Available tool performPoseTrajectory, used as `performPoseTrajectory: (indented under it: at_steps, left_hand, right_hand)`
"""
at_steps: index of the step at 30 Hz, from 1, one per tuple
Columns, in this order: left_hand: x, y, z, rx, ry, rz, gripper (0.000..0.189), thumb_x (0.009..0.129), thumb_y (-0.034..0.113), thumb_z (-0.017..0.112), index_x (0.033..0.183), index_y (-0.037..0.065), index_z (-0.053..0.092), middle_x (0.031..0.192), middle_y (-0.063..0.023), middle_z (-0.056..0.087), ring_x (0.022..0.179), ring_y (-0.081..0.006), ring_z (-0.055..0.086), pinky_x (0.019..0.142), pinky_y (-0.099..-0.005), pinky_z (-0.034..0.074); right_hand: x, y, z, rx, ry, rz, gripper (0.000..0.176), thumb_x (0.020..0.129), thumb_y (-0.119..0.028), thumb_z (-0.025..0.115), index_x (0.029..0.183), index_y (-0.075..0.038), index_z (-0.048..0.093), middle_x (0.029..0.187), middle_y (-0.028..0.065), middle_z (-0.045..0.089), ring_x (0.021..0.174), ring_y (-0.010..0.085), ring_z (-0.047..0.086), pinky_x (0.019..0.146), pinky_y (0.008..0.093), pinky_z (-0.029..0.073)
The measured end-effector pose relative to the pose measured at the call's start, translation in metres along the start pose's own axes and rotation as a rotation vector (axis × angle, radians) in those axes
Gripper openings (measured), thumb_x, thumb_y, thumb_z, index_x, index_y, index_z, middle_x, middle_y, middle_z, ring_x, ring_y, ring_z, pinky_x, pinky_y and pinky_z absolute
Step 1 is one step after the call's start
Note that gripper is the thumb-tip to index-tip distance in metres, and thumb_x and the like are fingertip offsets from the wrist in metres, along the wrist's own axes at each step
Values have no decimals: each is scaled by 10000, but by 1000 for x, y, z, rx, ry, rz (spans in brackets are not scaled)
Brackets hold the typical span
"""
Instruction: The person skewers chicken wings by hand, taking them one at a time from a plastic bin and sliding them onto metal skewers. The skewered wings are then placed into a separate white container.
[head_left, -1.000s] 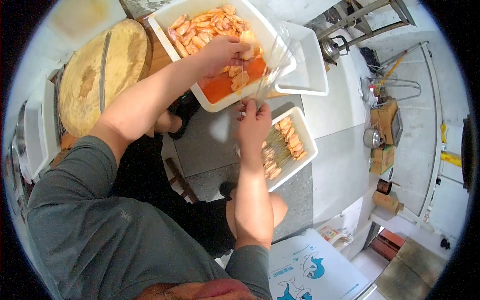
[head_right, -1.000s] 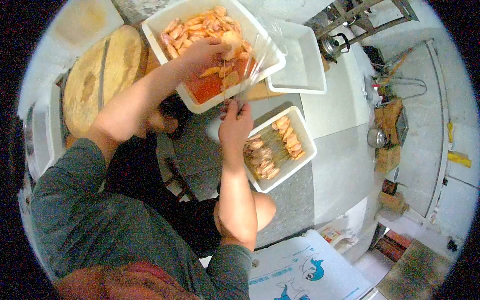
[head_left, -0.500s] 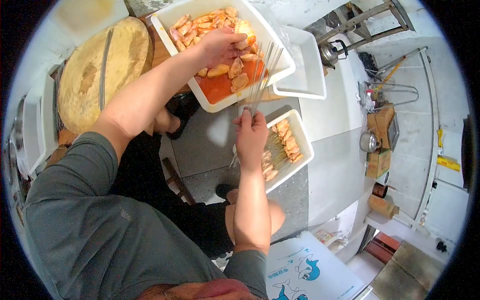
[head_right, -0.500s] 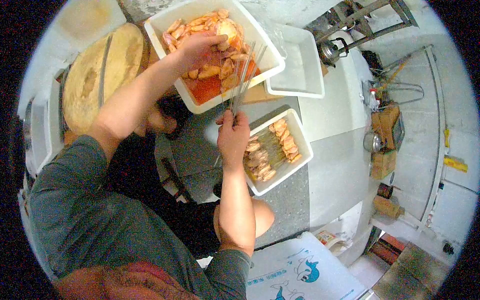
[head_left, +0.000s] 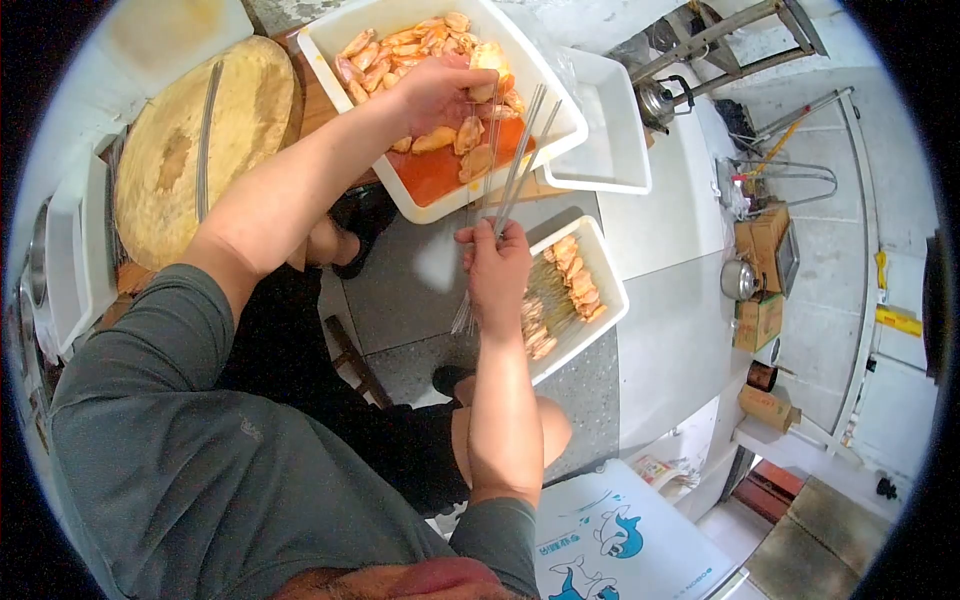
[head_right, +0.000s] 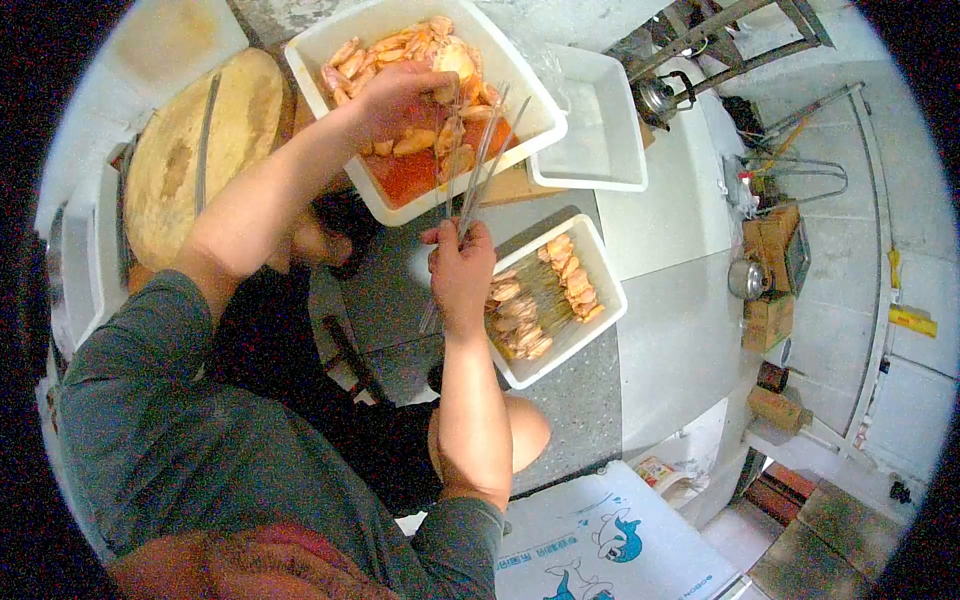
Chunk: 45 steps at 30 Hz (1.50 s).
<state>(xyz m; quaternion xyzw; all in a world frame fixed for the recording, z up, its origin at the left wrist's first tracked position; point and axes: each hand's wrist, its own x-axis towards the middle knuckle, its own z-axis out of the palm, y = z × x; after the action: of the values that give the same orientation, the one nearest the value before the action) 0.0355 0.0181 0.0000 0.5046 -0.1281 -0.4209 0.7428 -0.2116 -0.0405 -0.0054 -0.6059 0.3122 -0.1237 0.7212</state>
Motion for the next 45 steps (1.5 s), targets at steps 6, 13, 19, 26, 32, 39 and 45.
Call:
performPoseTrajectory:
  at_steps: [6, 13, 19, 26, 32, 39, 45]
  left_hand:
    - [-5, 1, 8, 24, 28, 55, 181, 928, 194, 594, 1012, 33, 592, 892, -59, 643, 792, -179, 659, 707, -337, 580]
    - [-5, 2, 11, 33, 45, 44, 148, 905, 167, 598, 969, 34, 588, 848, -49, 628, 769, -165, 645, 677, -312, 566]
    - [-4, 2, 5, -25, 5, 13, 126, 883, 173, 603, 833, 61, 577, 803, -37, 606, 724, -139, 577, 653, -319, 482]
    - [-4, 12, 3, -181, 88, -33, 211, 929, 281, 587, 1036, 106, 536, 977, -69, 639, 827, -160, 608, 772, -490, 459]
    - [-29, 36, 20, -10, 145, -59, 283, 951, 321, 576, 1136, 127, 486, 1081, -77, 630, 923, -164, 615, 862, -623, 406]
    - [-15, 22, 9, -95, 105, -28, 294, 951, 316, 582, 1148, 116, 491, 1075, -66, 623, 922, -154, 608, 874, -649, 393]
    - [-20, 27, 12, -26, 115, -11, 283, 943, 306, 601, 1122, 108, 506, 1054, -49, 611, 919, -148, 608, 817, -594, 451]
  right_hand:
    - [2, 0, 1, 15, -16, 13, 139, 945, -159, 536, 917, -25, 513, 733, 86, 664, 476, 72, 464, 425, 231, 356]
    - [2, 1, 1, 24, -12, 37, 158, 957, -165, 529, 897, -20, 506, 739, 86, 664, 483, 88, 475, 445, 240, 378]
    - [1, -1, 3, 75, 4, -4, 140, 952, -151, 531, 910, -20, 507, 718, 78, 650, 479, 82, 463, 439, 238, 366]
    - [-2, -5, -4, 9, 44, -41, 97, 946, -125, 527, 934, -33, 501, 702, 64, 631, 487, 68, 458, 434, 220, 344]
    - [-3, -5, -7, 22, 66, -46, 76, 935, -105, 535, 927, -37, 502, 681, 56, 618, 493, 73, 468, 439, 232, 358]
    - [-3, -3, -6, -57, 37, -51, 89, 943, -114, 534, 915, -34, 505, 679, 47, 610, 497, 76, 466, 439, 237, 353]
    - [-3, -3, -6, -34, 24, -37, 90, 940, -115, 538, 909, -35, 510, 675, 42, 606, 494, 76, 463, 440, 240, 352]
